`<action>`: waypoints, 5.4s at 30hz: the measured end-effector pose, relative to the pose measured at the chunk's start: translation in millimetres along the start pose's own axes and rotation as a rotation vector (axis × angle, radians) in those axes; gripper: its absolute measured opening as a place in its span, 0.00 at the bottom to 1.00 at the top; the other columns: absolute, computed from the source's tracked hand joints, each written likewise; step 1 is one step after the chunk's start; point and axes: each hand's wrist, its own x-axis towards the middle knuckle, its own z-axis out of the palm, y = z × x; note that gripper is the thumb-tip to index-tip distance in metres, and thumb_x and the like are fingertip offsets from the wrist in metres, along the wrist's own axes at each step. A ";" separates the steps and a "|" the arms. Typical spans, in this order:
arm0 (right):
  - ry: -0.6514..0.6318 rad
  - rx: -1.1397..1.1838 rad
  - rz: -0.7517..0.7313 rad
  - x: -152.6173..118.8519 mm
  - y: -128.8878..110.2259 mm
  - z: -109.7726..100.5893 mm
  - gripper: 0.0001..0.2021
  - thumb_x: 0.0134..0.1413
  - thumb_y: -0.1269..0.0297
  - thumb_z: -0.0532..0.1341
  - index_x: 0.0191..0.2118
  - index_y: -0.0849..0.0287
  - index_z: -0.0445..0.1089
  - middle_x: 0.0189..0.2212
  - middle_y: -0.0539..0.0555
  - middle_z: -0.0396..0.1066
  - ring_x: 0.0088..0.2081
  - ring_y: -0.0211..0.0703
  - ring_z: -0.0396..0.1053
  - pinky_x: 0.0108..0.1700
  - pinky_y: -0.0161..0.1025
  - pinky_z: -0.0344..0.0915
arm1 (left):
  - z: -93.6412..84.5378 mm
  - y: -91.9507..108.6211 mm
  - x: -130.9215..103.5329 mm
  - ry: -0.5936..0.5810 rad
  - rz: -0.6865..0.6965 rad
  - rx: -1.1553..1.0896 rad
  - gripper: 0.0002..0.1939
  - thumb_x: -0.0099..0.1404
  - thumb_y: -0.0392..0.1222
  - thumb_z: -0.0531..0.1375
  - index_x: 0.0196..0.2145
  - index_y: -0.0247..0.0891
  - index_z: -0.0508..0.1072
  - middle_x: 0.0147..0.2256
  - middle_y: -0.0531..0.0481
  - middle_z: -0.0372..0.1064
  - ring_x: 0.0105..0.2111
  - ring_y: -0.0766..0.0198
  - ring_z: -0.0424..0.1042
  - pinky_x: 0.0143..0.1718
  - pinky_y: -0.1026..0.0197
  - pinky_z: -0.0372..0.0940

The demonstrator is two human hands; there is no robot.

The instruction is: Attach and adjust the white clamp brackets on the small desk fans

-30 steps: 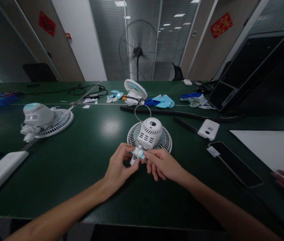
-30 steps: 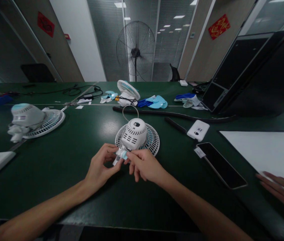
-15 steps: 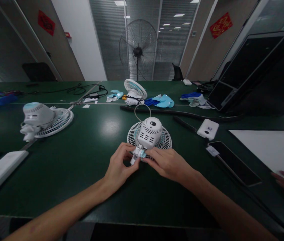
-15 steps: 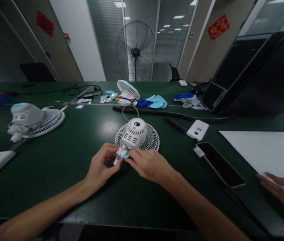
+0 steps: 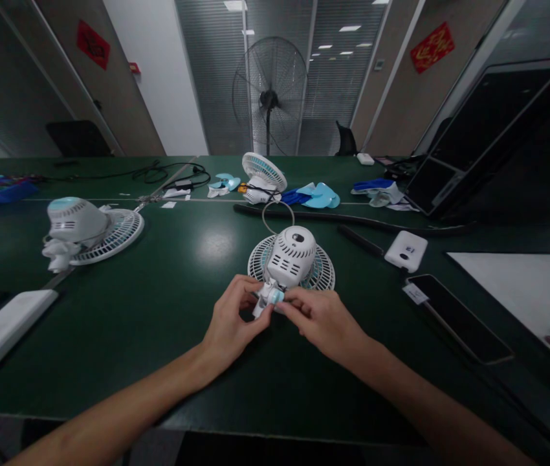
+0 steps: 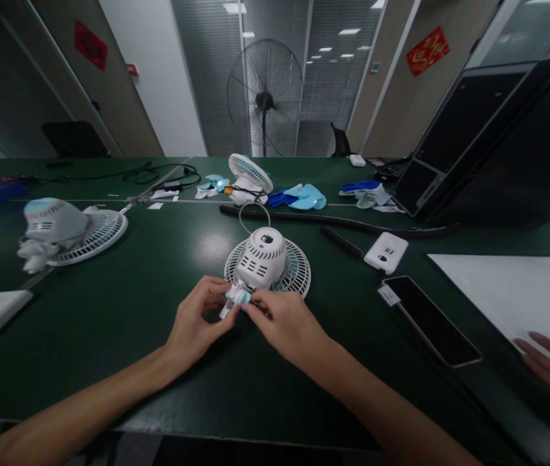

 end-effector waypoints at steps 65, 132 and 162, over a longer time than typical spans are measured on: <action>0.430 -0.399 -0.598 21.0 38.4 18.8 0.13 0.67 0.68 0.59 0.29 0.60 0.72 0.23 0.50 0.72 0.24 0.38 0.69 0.28 0.38 0.63 | 2.0 -13.2 6.1 -0.005 0.013 -0.067 0.13 0.67 0.34 0.65 0.48 0.39 0.71 0.47 0.47 0.66 0.39 0.64 0.73 0.37 0.61 0.75; 0.379 -0.511 -0.743 17.6 50.8 4.2 0.15 0.66 0.70 0.62 0.57 0.61 0.70 0.43 0.56 0.77 0.39 0.39 0.76 0.32 0.34 0.70 | -4.1 -13.9 13.9 -0.045 0.040 -0.062 0.13 0.66 0.35 0.66 0.47 0.38 0.70 0.46 0.46 0.67 0.36 0.65 0.74 0.36 0.61 0.76; 0.489 -0.454 -0.706 19.3 45.1 12.3 0.04 0.64 0.71 0.61 0.38 0.59 0.74 0.37 0.55 0.77 0.34 0.38 0.75 0.32 0.35 0.71 | -9.3 -9.3 17.7 -0.156 0.127 0.298 0.24 0.68 0.35 0.61 0.60 0.46 0.65 0.58 0.42 0.61 0.40 0.60 0.76 0.41 0.52 0.77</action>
